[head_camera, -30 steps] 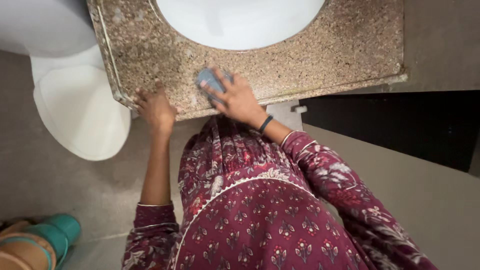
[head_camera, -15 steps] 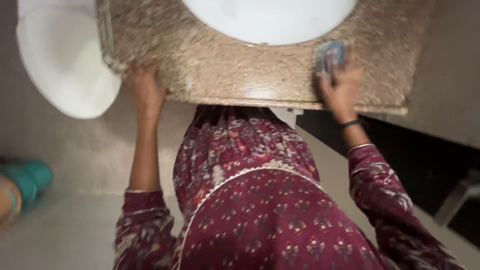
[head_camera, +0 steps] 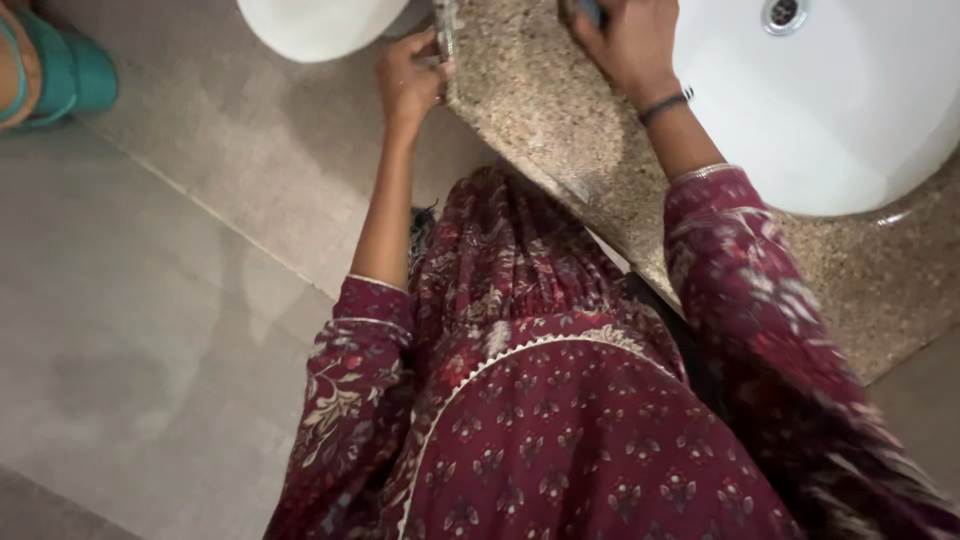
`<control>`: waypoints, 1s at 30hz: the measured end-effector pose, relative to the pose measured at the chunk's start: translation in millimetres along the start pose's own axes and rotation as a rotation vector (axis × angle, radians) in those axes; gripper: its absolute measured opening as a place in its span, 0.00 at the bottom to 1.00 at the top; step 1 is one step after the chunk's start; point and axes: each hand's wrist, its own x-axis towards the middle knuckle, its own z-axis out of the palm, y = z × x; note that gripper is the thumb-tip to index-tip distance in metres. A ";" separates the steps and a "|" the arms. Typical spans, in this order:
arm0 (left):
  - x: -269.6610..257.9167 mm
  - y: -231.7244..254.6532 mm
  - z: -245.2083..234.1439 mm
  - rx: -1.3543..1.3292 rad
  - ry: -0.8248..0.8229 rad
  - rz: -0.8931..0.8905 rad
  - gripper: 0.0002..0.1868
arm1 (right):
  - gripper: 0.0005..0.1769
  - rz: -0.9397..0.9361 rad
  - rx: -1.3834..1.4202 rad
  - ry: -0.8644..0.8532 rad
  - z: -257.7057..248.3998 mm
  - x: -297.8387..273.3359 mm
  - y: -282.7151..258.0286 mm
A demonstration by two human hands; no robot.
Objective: The person washes several toiletry bottles under running water in a bathroom sink. They then use a sponge and a scrub brush to clean the sink basin and the surrounding granite countertop. The person finishes by wiping the surfaces with a cloth.
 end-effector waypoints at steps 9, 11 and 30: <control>0.5 9.8 -8.5 -0.093 -0.070 -0.132 0.26 | 0.27 -0.540 -0.056 -0.058 -26.9 -25.6 -68.2; -3.2 10.2 -6.0 -0.144 -0.059 -0.124 0.25 | 0.27 -0.522 -0.107 -0.060 -6.9 15.6 -62.5; -13.7 3.5 -4.9 -0.222 -0.134 -0.170 0.28 | 0.31 -0.137 -0.243 0.007 31.0 48.2 -129.6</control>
